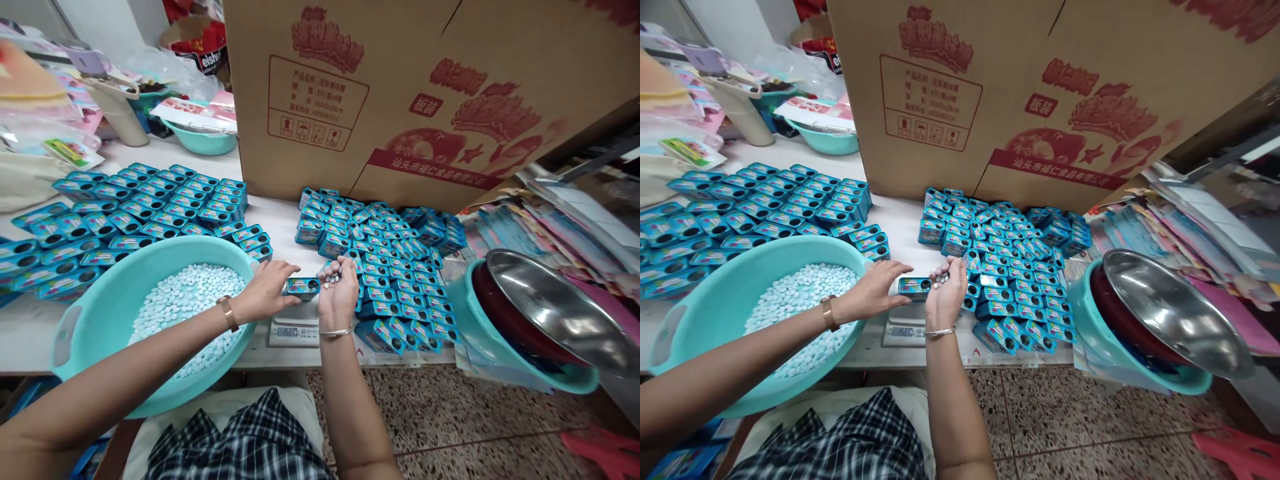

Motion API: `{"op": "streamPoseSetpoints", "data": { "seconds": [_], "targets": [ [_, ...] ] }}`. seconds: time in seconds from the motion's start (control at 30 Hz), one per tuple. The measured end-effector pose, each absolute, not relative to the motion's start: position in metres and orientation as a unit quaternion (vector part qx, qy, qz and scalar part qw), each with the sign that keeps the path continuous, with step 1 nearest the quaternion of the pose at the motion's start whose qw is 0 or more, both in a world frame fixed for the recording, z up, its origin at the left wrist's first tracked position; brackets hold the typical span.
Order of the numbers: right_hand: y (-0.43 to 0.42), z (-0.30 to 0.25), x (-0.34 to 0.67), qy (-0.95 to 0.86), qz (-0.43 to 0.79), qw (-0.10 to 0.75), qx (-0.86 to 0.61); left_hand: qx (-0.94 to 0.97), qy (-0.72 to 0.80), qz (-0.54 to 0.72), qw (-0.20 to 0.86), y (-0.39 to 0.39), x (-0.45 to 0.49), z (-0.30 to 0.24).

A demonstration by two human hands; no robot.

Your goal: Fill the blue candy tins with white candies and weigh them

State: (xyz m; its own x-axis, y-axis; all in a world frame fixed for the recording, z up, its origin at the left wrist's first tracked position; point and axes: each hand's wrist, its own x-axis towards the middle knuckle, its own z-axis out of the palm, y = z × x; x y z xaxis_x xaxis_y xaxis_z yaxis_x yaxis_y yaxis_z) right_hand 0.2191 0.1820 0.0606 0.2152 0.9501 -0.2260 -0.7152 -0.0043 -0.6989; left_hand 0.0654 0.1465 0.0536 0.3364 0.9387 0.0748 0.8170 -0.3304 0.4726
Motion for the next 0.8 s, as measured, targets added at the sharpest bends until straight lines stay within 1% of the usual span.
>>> {"op": "streamPoseSetpoints", "data": {
  "seconds": [0.1, 0.5, 0.8],
  "targets": [
    [0.184, 0.059, 0.221, -0.141, 0.615, 0.689, -0.357, 0.796, 0.553, 0.165, 0.181, 0.147, 0.066, 0.051],
    [0.182, 0.06, 0.22, -0.169, 0.608, 0.687, -0.36, 0.797, 0.555, 0.166, 0.17, 0.147, 0.066, 0.052],
    [0.192, 0.071, 0.252, -0.055, 0.679, 0.671, -0.294, 0.8, 0.552, 0.171, 0.165, 0.146, 0.059, 0.054]
  ]
}}
